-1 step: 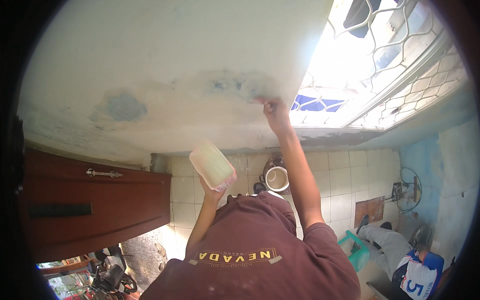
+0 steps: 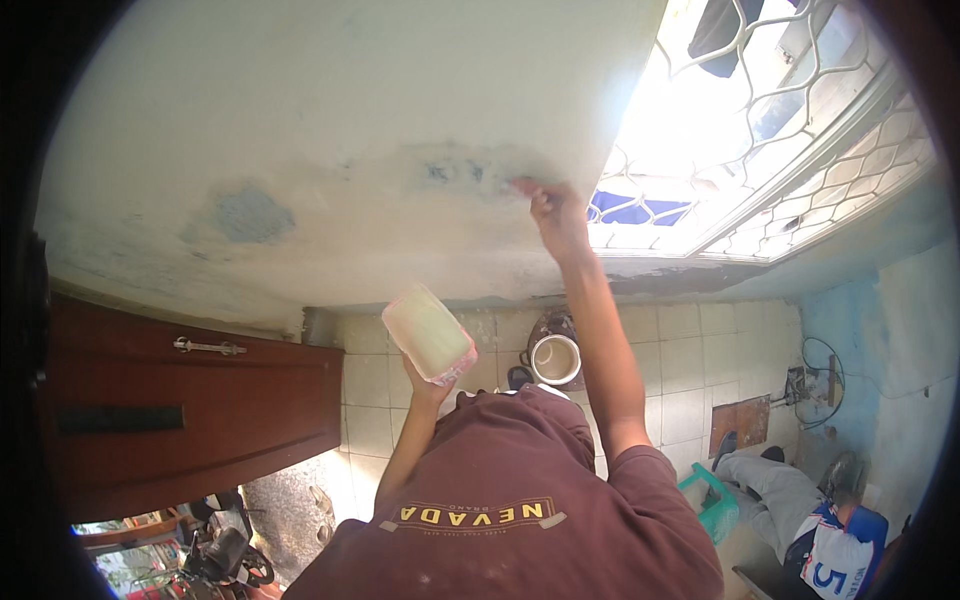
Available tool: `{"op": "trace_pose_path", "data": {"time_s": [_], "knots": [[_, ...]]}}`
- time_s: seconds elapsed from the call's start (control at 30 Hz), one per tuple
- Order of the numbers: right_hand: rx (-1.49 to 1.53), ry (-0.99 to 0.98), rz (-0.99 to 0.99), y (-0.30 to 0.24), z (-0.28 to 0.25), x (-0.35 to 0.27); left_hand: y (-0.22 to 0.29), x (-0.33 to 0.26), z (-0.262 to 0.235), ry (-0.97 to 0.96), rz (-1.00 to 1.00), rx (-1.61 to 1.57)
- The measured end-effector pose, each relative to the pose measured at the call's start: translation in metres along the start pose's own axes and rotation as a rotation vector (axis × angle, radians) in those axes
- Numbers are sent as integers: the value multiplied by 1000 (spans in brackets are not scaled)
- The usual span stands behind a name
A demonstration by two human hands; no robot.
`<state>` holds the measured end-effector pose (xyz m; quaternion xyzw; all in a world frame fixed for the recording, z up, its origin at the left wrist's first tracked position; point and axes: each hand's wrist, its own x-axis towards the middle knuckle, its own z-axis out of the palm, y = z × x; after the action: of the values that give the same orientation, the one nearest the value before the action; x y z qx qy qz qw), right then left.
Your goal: The person applies patching compound to a damaged area of a wall using a putty knife and a plastic container.
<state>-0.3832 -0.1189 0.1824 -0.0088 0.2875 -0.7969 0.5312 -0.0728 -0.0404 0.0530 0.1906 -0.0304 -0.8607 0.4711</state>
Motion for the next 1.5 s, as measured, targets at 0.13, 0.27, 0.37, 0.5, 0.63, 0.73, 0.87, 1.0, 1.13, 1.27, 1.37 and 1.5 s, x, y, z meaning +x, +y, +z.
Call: {"op": "trace_pose_path", "data": {"time_s": [0.13, 0.27, 0.37, 0.5, 0.63, 0.73, 0.87, 1.0, 1.13, 1.27, 1.37, 1.5], "knots": [[-113, -262, -140, -48, 41, -51, -16, -6, -12, -14, -37, -44], [-332, -168, -241, -15, 2, -72, -11, -15, -10, 8, 28, -45], [-149, -60, 81, 46, -74, -38, -7, -19, -23, 76, 105, -36], [-285, -56, 308, 109, -169, 32, -9, -25, -29, 141, 79, -38], [-78, 4, 176, 86, -99, 49, -4, -30, -21, 104, 150, 53], [54, -64, 119, -3, 16, 0, -8, -27, -22, 94, 141, 29], [15, -518, -5, -60, 36, -50, -12, -17, -24, 148, 91, -77], [-201, -195, -169, -17, -9, -68, -14, -20, -25, 163, 89, -94], [-408, 6, 178, 83, -137, -7, -11, -34, -35, 205, 125, -50], [-298, 187, 445, 145, -278, 65, -11, -44, -27, 247, 99, -20], [-413, 391, 452, 166, -284, 76, -1, -56, -39, 241, 114, 12], [-208, 147, 141, 147, -261, 105, -1, -48, -11, 317, 114, -79]]}}
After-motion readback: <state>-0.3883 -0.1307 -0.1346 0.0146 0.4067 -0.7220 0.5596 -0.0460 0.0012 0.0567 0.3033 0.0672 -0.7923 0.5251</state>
